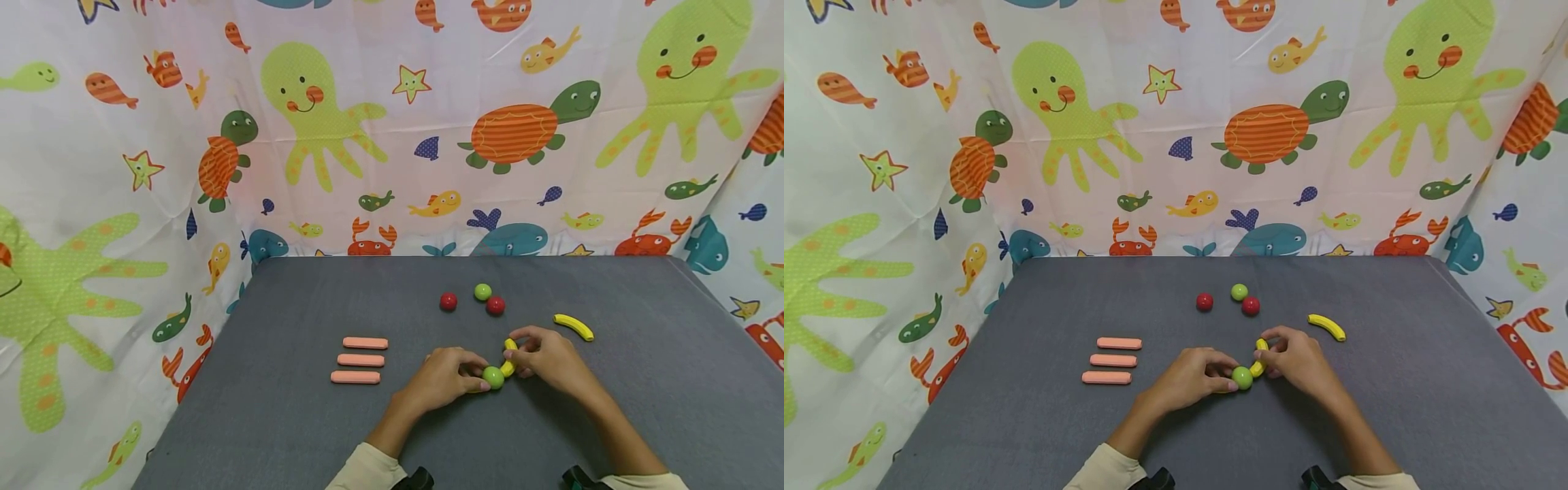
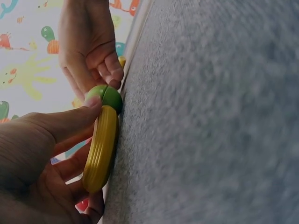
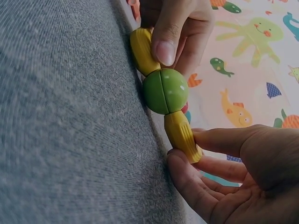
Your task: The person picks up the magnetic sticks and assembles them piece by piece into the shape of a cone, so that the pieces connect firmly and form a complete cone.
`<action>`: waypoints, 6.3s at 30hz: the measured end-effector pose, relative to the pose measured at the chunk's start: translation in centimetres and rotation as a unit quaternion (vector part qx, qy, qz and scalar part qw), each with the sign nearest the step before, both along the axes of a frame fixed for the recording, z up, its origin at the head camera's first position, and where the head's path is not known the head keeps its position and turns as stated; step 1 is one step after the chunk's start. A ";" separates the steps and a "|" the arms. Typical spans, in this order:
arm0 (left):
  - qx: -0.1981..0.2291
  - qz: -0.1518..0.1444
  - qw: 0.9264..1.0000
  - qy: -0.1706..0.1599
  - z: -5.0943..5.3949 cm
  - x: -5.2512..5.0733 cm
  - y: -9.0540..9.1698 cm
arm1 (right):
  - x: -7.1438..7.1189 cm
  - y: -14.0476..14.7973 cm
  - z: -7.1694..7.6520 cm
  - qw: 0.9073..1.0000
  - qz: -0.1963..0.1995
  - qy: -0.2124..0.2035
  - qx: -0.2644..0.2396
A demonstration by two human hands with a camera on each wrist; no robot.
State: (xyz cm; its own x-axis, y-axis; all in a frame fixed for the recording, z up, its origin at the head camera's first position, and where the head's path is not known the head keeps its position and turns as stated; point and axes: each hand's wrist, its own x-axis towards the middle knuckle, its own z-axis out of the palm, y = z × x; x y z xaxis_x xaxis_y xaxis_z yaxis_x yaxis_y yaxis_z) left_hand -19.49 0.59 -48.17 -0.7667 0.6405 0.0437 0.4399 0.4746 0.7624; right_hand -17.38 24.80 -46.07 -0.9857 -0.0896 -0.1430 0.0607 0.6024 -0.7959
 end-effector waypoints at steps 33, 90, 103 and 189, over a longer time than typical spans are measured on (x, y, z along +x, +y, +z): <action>-0.040 -0.079 0.991 -0.102 1.7 -0.7 -1.9 | 0.3 -0.5 -0.1 0.999 0.005 0.014 0.040; 0.097 0.023 0.994 -0.033 0.9 0.1 0.0 | 0.2 -1.5 -0.8 0.993 0.014 0.082 0.084; 0.187 0.204 0.961 0.019 0.0 -3.2 -0.6 | 0.2 -1.6 -0.8 0.995 0.008 0.065 0.072; 0.082 0.098 0.991 -0.026 -0.1 -4.6 -0.4 | 0.4 -1.9 -0.7 0.994 -0.010 0.092 0.052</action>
State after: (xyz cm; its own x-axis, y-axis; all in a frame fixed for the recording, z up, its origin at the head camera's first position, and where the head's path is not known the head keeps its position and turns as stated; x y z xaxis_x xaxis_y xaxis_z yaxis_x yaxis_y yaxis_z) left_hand -24.06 0.21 -48.28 -0.8801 0.4656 0.0927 0.3094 0.4144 0.8559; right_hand -17.00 22.87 -46.77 -0.9975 -0.0628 0.0321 -0.0664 0.6824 -0.7279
